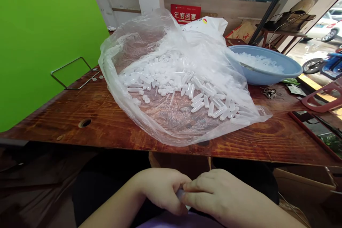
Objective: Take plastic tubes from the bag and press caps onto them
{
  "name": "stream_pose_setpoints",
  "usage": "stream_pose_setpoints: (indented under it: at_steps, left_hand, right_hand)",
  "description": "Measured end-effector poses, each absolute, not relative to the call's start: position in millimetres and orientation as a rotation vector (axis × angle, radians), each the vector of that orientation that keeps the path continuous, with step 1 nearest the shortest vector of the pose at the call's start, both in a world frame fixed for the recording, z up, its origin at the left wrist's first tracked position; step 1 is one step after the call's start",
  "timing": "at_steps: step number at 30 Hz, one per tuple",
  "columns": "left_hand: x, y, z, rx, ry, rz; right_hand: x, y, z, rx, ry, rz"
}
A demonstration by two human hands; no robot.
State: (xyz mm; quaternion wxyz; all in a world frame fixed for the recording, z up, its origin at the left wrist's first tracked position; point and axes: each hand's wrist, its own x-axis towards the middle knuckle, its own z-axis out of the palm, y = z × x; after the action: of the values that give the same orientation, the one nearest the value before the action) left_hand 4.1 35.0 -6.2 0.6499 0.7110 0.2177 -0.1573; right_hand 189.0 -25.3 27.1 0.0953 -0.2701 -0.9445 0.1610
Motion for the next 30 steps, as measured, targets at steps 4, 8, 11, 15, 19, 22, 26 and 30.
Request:
stream_pose_setpoints:
  at_steps: [4, 8, 11, 15, 19, 22, 26, 30]
  left_hand:
    - [4, 35, -16, 1.459, 0.464, -0.328]
    - [5, 35, -22, 1.439, 0.446, -0.317]
    - [4, 35, -20, 1.483, 0.550, -0.270]
    - [6, 34, -23, 1.296, 0.385, -0.256]
    - [11, 33, -38, 1.058, 0.091, -0.400]
    - [13, 32, -38, 1.092, 0.181, -0.381]
    - [12, 34, -18, 1.373, 0.430, -0.293]
    - [8, 35, -4, 1.598, 0.743, -0.229]
  right_hand:
    - [187, -28, 23, -0.697, -2.842, 0.335]
    - [189, -27, 17, -0.751, -2.889, 0.400]
    - [190, -23, 11, -0.905, -2.826, 0.526]
    - [189, -21, 12, -0.864, -2.731, 0.715]
    - [187, -20, 21, -0.661, -2.763, 0.729]
    - [185, -19, 22, -0.726, -2.812, 0.612]
    - [180, -20, 9, -1.153, -2.706, 0.527]
    - [180, -21, 0, -1.380, -2.546, 0.577]
